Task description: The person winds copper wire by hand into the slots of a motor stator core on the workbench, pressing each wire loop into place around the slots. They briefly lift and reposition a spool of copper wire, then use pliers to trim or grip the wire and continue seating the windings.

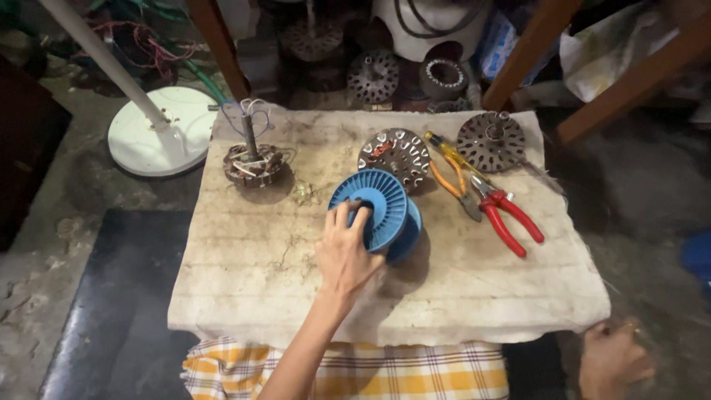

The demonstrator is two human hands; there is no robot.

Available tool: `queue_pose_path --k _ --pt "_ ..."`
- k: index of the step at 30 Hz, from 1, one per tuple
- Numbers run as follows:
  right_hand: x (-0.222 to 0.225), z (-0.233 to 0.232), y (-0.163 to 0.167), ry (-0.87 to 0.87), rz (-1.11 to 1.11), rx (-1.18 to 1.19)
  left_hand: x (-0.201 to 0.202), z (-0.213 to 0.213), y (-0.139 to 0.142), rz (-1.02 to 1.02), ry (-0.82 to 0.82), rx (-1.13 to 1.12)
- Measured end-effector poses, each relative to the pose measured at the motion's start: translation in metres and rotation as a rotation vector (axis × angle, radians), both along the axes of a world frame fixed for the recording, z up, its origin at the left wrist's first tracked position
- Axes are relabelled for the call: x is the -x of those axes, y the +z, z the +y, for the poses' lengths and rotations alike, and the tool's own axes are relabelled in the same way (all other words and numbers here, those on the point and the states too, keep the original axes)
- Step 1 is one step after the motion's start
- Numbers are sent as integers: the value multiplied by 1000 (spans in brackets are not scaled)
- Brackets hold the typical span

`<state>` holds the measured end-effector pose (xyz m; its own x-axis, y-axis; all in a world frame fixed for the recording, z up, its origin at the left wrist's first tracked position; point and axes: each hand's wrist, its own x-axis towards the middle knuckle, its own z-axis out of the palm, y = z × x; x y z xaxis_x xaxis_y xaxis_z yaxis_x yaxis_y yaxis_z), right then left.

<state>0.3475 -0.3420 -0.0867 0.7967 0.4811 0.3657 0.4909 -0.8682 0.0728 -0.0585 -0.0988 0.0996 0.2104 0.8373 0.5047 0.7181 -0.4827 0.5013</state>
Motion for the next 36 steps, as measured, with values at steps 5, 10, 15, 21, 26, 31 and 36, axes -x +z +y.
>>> queue_pose_path --k 5,10,15,21,26,31,36 --pt "-62 23 20 199 65 -357 -4 -1 0 8 16 37" --pt "-115 97 106 506 149 -533 10 6 2 -102 55 53" --pt "-57 153 209 874 434 -270 23 9 0 -258 66 71" --pt "92 130 293 344 278 420 28 12 1 -284 77 47" --pt "176 125 297 731 221 -175 27 11 6 -326 125 125" --pt "217 210 236 1547 457 -445 26 10 13 -308 111 101" --pt "211 250 191 1529 666 -475 33 11 12 -305 74 180"
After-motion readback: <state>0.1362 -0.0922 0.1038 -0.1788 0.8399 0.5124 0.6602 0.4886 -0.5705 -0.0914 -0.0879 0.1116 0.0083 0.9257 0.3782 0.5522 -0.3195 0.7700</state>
